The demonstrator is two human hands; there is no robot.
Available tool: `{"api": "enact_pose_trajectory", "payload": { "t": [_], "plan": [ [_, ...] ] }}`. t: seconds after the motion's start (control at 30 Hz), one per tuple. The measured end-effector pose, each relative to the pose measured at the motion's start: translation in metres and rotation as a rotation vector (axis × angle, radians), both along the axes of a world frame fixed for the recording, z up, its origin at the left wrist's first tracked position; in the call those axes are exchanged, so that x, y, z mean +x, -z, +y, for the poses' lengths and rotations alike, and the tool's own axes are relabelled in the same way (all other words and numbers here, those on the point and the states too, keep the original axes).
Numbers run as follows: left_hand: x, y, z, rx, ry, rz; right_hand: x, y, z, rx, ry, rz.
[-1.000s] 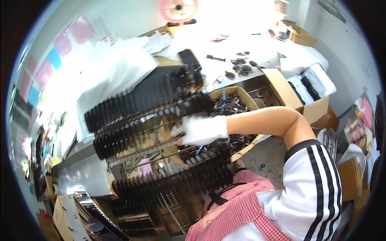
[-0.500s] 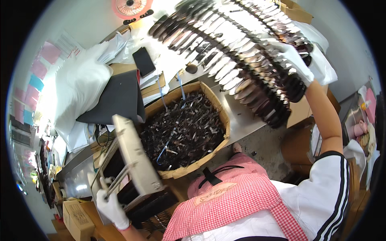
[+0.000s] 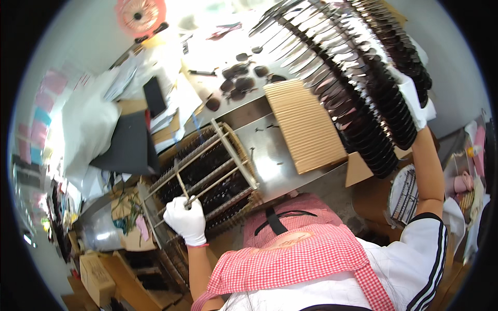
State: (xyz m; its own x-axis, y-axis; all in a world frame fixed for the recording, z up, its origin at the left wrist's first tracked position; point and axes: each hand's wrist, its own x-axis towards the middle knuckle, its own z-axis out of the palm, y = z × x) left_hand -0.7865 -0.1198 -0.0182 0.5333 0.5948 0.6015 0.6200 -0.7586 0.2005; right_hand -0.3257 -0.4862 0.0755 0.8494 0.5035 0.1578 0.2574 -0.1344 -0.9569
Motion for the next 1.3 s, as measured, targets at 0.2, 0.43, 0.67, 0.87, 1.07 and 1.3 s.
{"api": "enact_pose_trajectory", "payload": {
  "t": [0.2,0.43,0.67,0.87,1.07,1.3],
  "plan": [
    [-0.007,-0.003,0.003,-0.166,-0.031,0.215,-0.029,-0.024,-0.018,-0.026,0.188,-0.215],
    [0.053,-0.101,-0.009,-0.650,0.553,-0.049,-0.038,-0.042,-0.009,0.234,0.119,-0.031],
    [0.244,-0.155,-0.055,-1.033,1.261,-0.181,0.021,-0.031,0.027,0.471,-0.166,0.115],
    [0.442,-0.164,-0.112,-1.435,1.123,-0.399,0.120,-0.027,0.002,0.479,-0.300,0.274],
    [0.488,-0.184,-0.120,-1.675,1.105,-0.670,0.223,0.042,-0.013,0.445,-0.323,0.664],
    [0.502,-0.237,-0.107,-1.964,1.498,-0.953,0.287,0.136,0.055,0.702,-0.168,1.189]
  ]
}}
